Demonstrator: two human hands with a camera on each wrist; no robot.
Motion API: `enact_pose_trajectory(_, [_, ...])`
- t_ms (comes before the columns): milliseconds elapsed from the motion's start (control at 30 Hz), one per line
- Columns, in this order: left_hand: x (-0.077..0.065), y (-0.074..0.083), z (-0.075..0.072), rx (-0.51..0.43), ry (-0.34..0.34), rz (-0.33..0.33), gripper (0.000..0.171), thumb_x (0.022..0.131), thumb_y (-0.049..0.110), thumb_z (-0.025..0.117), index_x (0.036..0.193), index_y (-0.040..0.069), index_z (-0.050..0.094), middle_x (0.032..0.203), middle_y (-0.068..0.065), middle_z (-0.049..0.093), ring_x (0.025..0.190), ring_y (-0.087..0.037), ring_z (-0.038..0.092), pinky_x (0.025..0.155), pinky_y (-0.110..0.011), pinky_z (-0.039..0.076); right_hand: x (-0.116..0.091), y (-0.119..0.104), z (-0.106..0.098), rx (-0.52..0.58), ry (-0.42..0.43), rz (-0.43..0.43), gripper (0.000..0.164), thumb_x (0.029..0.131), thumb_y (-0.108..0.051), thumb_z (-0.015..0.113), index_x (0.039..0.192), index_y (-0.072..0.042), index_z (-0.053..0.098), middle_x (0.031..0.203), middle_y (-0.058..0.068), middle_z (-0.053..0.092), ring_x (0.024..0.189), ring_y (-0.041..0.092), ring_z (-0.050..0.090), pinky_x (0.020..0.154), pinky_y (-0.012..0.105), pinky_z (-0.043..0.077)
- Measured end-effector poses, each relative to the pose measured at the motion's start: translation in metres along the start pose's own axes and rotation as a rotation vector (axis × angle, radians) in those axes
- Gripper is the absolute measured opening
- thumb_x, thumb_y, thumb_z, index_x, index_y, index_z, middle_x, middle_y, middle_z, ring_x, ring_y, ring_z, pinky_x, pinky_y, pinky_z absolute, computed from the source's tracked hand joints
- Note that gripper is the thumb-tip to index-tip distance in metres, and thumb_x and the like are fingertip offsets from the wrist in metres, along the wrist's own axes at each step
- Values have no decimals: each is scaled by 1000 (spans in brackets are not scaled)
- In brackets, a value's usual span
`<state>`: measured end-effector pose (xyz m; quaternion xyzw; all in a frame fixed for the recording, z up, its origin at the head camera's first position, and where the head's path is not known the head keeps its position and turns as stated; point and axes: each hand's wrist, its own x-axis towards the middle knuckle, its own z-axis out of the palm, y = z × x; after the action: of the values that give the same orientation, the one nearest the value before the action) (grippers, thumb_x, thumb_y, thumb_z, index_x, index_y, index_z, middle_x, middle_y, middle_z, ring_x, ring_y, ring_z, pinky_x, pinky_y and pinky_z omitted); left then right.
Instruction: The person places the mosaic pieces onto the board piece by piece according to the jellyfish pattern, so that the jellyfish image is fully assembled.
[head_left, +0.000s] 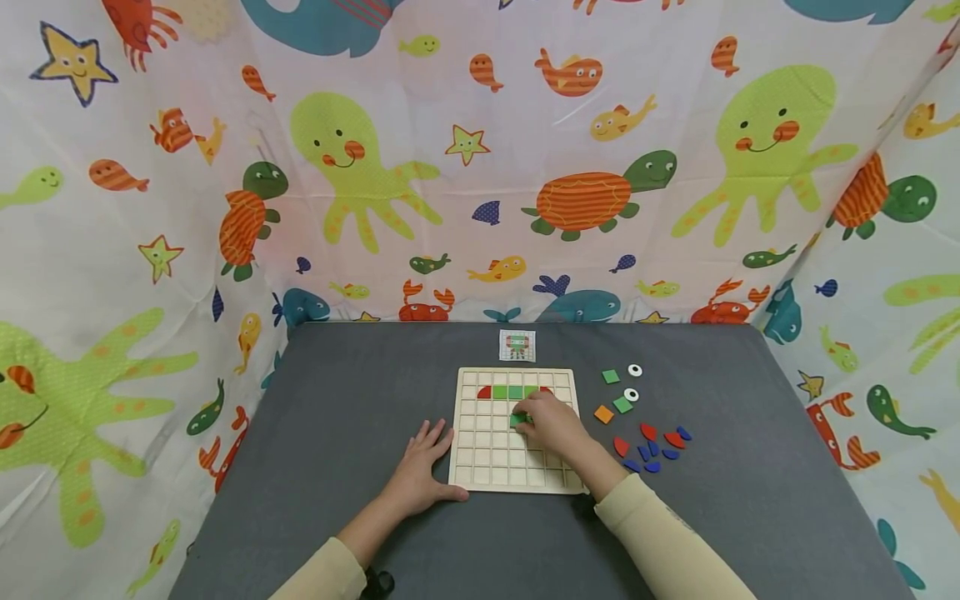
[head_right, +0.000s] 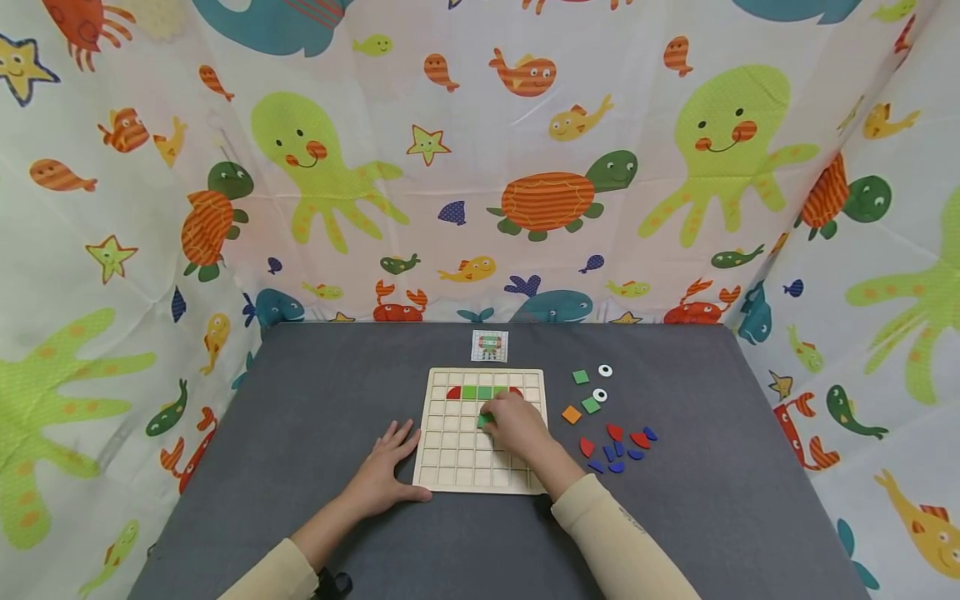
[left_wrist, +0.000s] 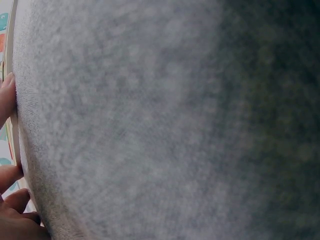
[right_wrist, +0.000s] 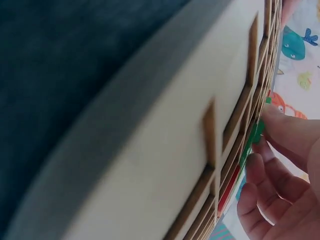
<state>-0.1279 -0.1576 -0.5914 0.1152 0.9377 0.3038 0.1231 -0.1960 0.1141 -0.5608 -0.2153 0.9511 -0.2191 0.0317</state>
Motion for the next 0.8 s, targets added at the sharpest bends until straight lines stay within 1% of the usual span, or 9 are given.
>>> enact_pose_trajectory(167, [1, 1, 0, -2, -4, -2, 115, 66, 53, 91, 157, 11, 36, 168, -9, 23, 157, -36, 8, 123, -60, 16, 0, -4, -3, -36, -16, -5, 23, 85, -18, 83, 107, -14, 78, 107, 4, 70, 101, 23, 65, 84, 42, 57])
enact_pose_trajectory(300, [0, 0, 0, -4, 0, 1, 115, 66, 53, 91, 157, 10, 36, 168, -10, 23, 157, -37, 8, 123, -61, 16, 2, -4, -3, -33, -19, -23, 23, 84, -16, 83, 106, -14, 78, 105, 3, 70, 99, 23, 65, 84, 42, 57])
enact_pose_trajectory(400, [0, 0, 0, -2, 1, 2, 114, 66, 54, 90, 157, 10, 36, 168, -10, 23, 157, -37, 8, 123, -61, 16, 2, -4, -2, -30, -20, -34, 26, 83, -18, 85, 107, -13, 77, 104, 3, 69, 98, 22, 65, 82, 42, 56])
enact_pose_trajectory(533, [0, 0, 0, 4, -3, -8, 115, 66, 54, 90, 157, 11, 37, 168, -9, 23, 157, -37, 8, 123, -61, 16, 2, -3, -2, -33, -16, -50, 27, 83, -18, 85, 108, -14, 77, 105, 4, 69, 98, 22, 65, 84, 42, 56])
enact_pose_trajectory(667, [0, 0, 0, 4, -9, -22, 115, 65, 55, 90, 157, 11, 37, 168, -9, 23, 157, -36, 8, 123, -61, 17, 2, -2, -2, 1, -24, -52, 24, 83, -15, 84, 106, -14, 78, 104, 3, 70, 98, 22, 65, 84, 42, 56])
enact_pose_trajectory(800, [1, 1, 1, 6, -15, -26, 116, 65, 55, 90, 157, 12, 36, 168, -8, 23, 157, -36, 7, 123, -60, 17, 4, 1, -5, 40, -50, -29, 25, 84, -15, 84, 108, -14, 78, 104, 1, 70, 97, 20, 66, 83, 40, 56])
